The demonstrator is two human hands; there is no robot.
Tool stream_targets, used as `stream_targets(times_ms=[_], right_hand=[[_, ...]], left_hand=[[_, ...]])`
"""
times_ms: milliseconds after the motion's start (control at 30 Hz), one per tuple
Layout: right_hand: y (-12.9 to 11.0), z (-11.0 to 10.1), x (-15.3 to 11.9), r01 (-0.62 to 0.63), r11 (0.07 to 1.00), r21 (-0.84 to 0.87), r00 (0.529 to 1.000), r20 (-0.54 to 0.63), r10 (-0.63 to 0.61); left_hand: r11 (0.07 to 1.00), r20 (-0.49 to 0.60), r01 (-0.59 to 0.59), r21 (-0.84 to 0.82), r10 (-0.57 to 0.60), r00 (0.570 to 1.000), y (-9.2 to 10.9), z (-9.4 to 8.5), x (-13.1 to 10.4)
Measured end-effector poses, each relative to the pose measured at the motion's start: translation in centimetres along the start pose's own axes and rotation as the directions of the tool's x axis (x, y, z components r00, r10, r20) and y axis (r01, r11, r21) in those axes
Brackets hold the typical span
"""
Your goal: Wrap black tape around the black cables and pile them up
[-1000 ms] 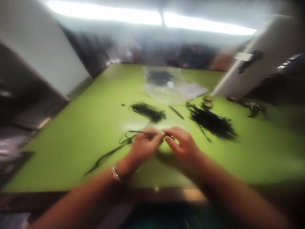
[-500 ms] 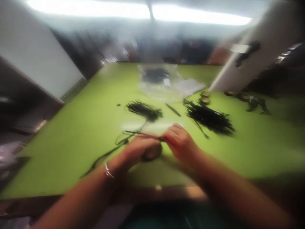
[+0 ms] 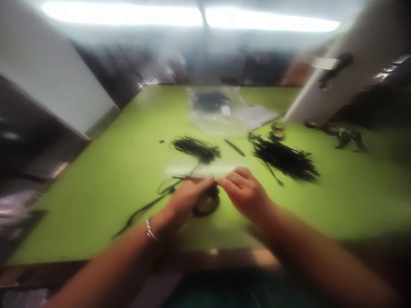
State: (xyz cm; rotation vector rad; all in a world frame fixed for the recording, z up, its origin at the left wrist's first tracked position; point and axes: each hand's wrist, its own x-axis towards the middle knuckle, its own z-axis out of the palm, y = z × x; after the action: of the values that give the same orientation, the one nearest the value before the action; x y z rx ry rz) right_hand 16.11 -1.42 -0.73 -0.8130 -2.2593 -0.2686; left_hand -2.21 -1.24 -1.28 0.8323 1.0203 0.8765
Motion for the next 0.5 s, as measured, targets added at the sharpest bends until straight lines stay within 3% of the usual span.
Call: stream_targets(times_ms=[200, 300, 400, 500], right_hand=[[0.5, 0.1, -0.2, -0.05, 0.997, 0.064, 0.999, 0.016, 0.049], [0.7, -0.2, 0.0, -0.128, 0.98, 0.155, 0.992, 0.005, 0.129], [0.8, -0.3, 0.2, -0.214, 0.918, 0.333, 0.975, 0.02, 0.22], [0.7, -0.1, 0.0, -0.26, 0.912, 0.316, 0.964, 0.14, 0.226]], left_hand=[[0.996, -0.055, -0.058, 0.062, 0.061, 0.997, 0.0, 0.1, -0.1], [0.977, -0.062, -0.144, 0.157, 0.155, 0.986, 0.6, 0.6, -0.6], [0.885, -0.008, -0.327, 0.33, 0.35, 0.937, 0.9, 0.9, -0.9], [0.734, 0.079, -0.492, 0.468, 0.52, 0.851, 0.7, 0.9, -0.7]])
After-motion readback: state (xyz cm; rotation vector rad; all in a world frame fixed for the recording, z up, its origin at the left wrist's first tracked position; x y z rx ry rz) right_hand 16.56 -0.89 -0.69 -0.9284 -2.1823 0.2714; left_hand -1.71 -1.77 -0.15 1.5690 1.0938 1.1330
